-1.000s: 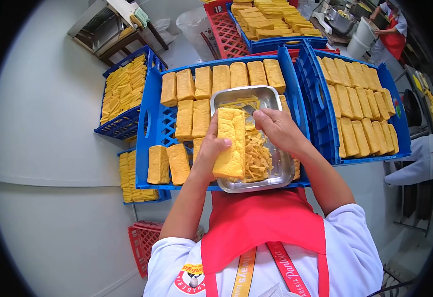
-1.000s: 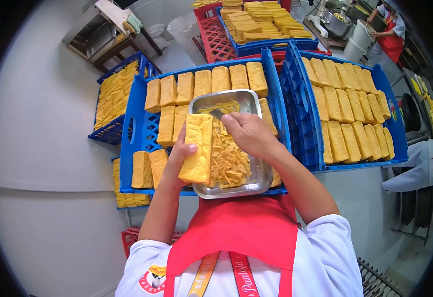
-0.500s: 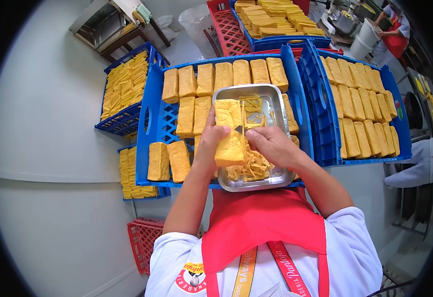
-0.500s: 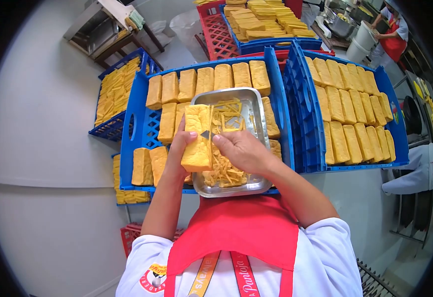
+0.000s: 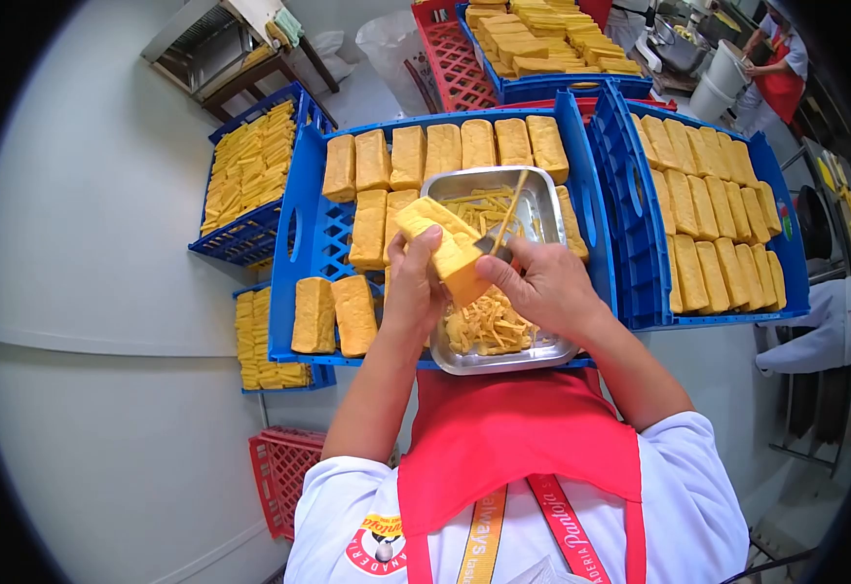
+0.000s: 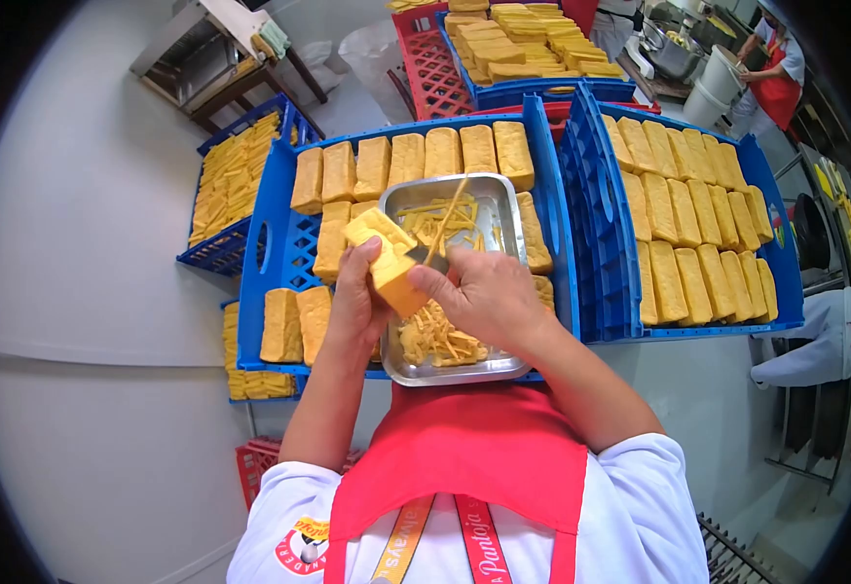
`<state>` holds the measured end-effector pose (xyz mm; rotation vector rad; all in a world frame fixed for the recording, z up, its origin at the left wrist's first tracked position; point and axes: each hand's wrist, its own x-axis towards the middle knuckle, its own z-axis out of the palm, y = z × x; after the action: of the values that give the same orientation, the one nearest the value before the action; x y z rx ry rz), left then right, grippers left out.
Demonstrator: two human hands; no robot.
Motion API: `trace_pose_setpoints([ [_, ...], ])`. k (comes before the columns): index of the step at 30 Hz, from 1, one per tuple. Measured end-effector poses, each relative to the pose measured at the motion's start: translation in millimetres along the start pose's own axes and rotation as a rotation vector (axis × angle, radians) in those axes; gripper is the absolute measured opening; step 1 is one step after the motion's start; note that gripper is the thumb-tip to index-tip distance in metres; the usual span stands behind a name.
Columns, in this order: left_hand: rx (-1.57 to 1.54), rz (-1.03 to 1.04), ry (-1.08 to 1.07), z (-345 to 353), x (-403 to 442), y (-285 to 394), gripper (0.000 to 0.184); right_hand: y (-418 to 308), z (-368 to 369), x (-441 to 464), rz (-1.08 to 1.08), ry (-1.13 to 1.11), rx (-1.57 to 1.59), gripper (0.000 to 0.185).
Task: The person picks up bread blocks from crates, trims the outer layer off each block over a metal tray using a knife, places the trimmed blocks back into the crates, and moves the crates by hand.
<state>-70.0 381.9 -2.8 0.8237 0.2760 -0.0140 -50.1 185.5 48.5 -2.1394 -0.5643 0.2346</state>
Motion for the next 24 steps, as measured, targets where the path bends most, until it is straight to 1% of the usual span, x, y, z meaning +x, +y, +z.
trace_pose_setpoints([
  [2,0.038,0.025,0.152,9.0,-12.9,5.7,0.076,-4.2,-6.1,2.1,-0.049,0.089,-0.215,0.078],
  [3,0.038,0.025,0.151,12.8,-15.8,5.2,0.076,-5.6,-5.3,2.7,-0.049,0.09,-0.215,0.078],
  [5,0.032,0.192,0.249,19.8,-19.6,0.6,0.085,-9.9,-2.1,4.4,-0.061,0.154,-0.261,0.084],
  [9,0.031,0.263,0.256,17.0,-23.2,-3.5,0.081,-9.7,4.6,5.1,-0.047,0.19,-0.255,0.086],
  [11,0.045,0.348,0.295,17.6,-24.4,-6.9,0.078,-11.7,5.4,4.2,-0.029,0.144,-0.246,0.084],
  [15,0.029,0.352,0.297,16.3,-24.0,-8.3,0.077,-2.1,15.0,3.9,-0.098,0.114,-0.211,0.078],
  [17,0.023,0.315,0.306,18.8,-24.3,-6.9,0.077,-4.7,18.6,2.1,-0.177,0.145,-0.169,0.07],
  [20,0.062,0.27,0.305,9.4,-18.8,-8.3,0.078,-4.7,23.1,0.7,-0.175,0.103,-0.221,0.065],
  [24,0.041,0.231,0.284,13.7,-16.5,-3.4,0.078,-6.8,20.5,0.6,-0.173,0.083,-0.277,0.065],
])
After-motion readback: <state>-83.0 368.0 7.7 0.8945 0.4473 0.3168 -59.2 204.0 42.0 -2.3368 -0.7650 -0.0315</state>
